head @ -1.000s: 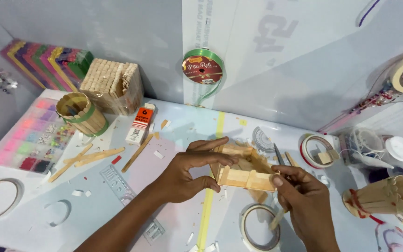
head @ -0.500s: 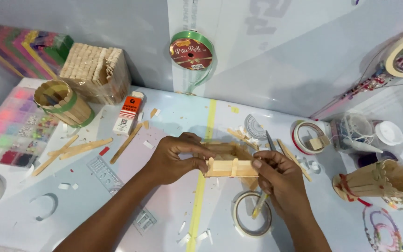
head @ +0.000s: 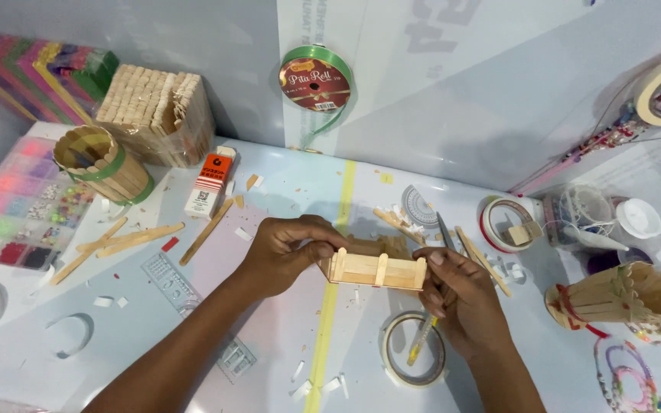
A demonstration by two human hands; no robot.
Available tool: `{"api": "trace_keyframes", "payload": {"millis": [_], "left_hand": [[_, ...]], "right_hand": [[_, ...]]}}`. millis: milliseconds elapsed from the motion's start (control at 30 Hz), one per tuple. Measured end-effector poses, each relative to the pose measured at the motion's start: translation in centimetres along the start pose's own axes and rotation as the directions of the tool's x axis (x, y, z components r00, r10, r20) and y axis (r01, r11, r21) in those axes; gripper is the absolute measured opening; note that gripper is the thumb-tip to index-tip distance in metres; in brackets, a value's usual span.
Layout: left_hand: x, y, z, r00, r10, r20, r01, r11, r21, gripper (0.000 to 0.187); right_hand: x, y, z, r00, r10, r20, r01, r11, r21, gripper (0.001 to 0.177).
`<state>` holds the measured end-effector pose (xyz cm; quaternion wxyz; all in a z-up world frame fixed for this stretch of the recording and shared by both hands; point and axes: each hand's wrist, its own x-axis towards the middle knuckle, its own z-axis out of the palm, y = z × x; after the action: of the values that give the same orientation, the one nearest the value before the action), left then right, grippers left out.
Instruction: Assembling a miniature wooden structure using popsicle sticks, glue, and measuring tools.
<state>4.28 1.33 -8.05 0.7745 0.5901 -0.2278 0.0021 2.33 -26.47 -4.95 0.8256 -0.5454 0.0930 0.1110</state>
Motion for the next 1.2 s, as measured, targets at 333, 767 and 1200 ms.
{"api": "trace_keyframes", "payload": {"millis": [333, 767, 1200], "left_hand": [[0.2, -0.1, -0.6, 0.991, 0.108, 0.08, -0.111, 0.993, 0.032, 0.018], [-0.1, -0.6, -1.4, 0.998, 0.005, 0.062, -0.003, 1.0, -0.02, 0.021], [0.0, -0.8, -1.8, 0.997, -0.038, 0.068, 0.045, 0.994, -0.099, 0.017]], "right_hand": [[-0.1, 0.3, -0.5, 0.996, -0.04, 0.081, 0.034, 0.996, 0.084, 0.01], [-0.7, -0.2, -0.2, 0.985, -0.053, 0.166, 0.05, 0.999, 0.019, 0.019], [-1.3, -0.3, -0.1, 0.978, -0.072, 0.194, 0.078, 0.997, -0.024, 0.022]]}}
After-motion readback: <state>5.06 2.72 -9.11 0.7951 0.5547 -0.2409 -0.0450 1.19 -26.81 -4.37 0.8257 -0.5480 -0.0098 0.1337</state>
